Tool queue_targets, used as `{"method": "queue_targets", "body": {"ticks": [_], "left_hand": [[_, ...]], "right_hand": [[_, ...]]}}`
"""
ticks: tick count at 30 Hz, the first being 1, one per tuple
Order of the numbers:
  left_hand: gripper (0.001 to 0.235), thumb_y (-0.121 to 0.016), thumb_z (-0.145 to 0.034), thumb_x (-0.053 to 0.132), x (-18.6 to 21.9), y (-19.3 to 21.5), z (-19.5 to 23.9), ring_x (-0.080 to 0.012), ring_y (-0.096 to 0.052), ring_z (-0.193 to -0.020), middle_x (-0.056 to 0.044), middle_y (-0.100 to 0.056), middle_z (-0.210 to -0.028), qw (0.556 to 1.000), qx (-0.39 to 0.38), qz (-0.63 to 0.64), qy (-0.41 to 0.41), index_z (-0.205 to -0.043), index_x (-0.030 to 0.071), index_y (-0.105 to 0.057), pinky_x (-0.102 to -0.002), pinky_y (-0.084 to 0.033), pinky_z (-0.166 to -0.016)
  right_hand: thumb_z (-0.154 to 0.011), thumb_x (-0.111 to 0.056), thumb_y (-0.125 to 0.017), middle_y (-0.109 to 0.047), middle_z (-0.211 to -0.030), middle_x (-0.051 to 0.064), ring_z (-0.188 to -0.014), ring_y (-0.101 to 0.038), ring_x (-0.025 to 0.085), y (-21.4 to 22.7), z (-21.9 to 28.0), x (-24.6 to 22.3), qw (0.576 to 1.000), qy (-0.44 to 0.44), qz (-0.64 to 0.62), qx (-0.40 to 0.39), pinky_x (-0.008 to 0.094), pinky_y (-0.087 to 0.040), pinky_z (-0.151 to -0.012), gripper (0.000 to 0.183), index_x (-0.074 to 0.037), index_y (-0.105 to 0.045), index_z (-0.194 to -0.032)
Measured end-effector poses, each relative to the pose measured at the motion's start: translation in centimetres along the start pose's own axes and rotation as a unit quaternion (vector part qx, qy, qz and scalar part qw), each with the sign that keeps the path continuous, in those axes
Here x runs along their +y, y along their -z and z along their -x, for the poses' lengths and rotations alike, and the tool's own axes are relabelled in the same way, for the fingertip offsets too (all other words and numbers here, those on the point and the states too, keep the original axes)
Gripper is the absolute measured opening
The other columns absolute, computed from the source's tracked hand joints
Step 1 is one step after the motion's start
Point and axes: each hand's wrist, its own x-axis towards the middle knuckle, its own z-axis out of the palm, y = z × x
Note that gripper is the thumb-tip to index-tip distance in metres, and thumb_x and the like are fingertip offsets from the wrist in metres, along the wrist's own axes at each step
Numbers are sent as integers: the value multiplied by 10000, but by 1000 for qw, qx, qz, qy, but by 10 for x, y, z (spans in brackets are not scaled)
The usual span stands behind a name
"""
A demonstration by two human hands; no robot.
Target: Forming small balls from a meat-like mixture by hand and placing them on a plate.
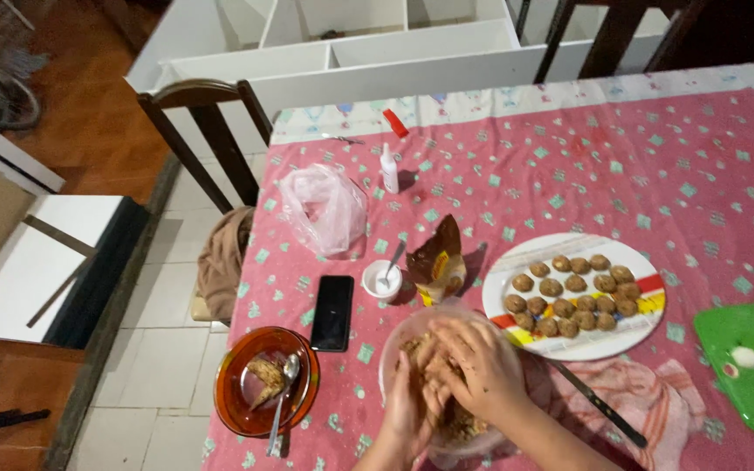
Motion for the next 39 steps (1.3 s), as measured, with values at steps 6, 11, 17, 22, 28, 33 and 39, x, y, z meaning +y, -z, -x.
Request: {"method": "queue_targets", "body": {"ticks": [6, 11, 17, 22, 28, 33, 39], "left_hand": [[712, -359, -1043, 541, -12, 10, -3, -157, -589, -1152, -93, -488, -1535, 998, -45, -48, 16, -1622, 132, -289, -309, -502, -1032], [745, -359, -1012, 581, -19, 6, -6, -202, -507, -1338, -117, -347, -1630, 995, -22, -83, 45, -1640, 208, -218, -355, -429, -1122], [773, -388, -964, 599, -7, -13, -5, -314, -434, -1445, -189, -262, -1657, 985, -1, -164, 49, -1627, 261, -180, -433, -378, -1182], [830, -451, -945, 614, -3, 6, -4, -301, -427, -1462, -159, -284, -1672, 973, -14, -217, 75, -1625, 203, -211, -430, -385, -1176], [679, -494, -963, 532, 11, 15, 11, -254, -577, -1328, -114, -558, -1520, 945, 40, -308, 99, -1466, 78, -521, -391, -477, -1071], [527, -506, -987, 430, 26, 27, 13, -226, -652, -1144, -111, -704, -1322, 948, 104, -296, 61, -1336, 46, -599, -360, -516, -962], [456, -532, -1005, 401, 28, 29, -3, -227, -657, -1081, -116, -705, -1229, 951, 111, -281, 57, -1276, 50, -636, -361, -504, -954]], "right_hand": [[-837, -177, -793, -714, -1260, 24, -1220, -645, 231, -23, 33, 41, 970, -132, -146, -141, 434, -466, -1094, 329, -168, -747, -1163], [-805, -202, -817, -656, -1334, -5, -1213, -639, 153, 19, 18, 38, 886, -342, -230, -214, 342, -560, -1035, 327, -180, -745, -1123], [-800, -183, -811, -711, -1189, 20, -1127, -678, 183, 50, -5, 52, 835, -417, -281, -223, 366, -591, -1004, 318, -154, -730, -1106], [-822, -139, -803, -746, -1096, 96, -1020, -730, 179, 60, 1, 158, 757, -528, -385, -20, 333, -594, -927, 319, -71, -681, -1109], [-871, -108, -800, -739, -1057, 72, -941, -716, 156, 46, 125, 383, 796, -520, -223, 214, 290, -590, -846, 302, -55, -666, -1137], [-918, -94, -799, -746, -985, 153, -852, -705, 183, 56, 177, 398, 875, -467, 8, 129, 317, -568, -755, 251, 22, -671, -1100], [-824, -64, -828, -709, -905, 113, -798, -689, 186, 34, 173, 343, 900, -415, -23, 130, 296, -567, -700, 337, 20, -632, -1085]]}}
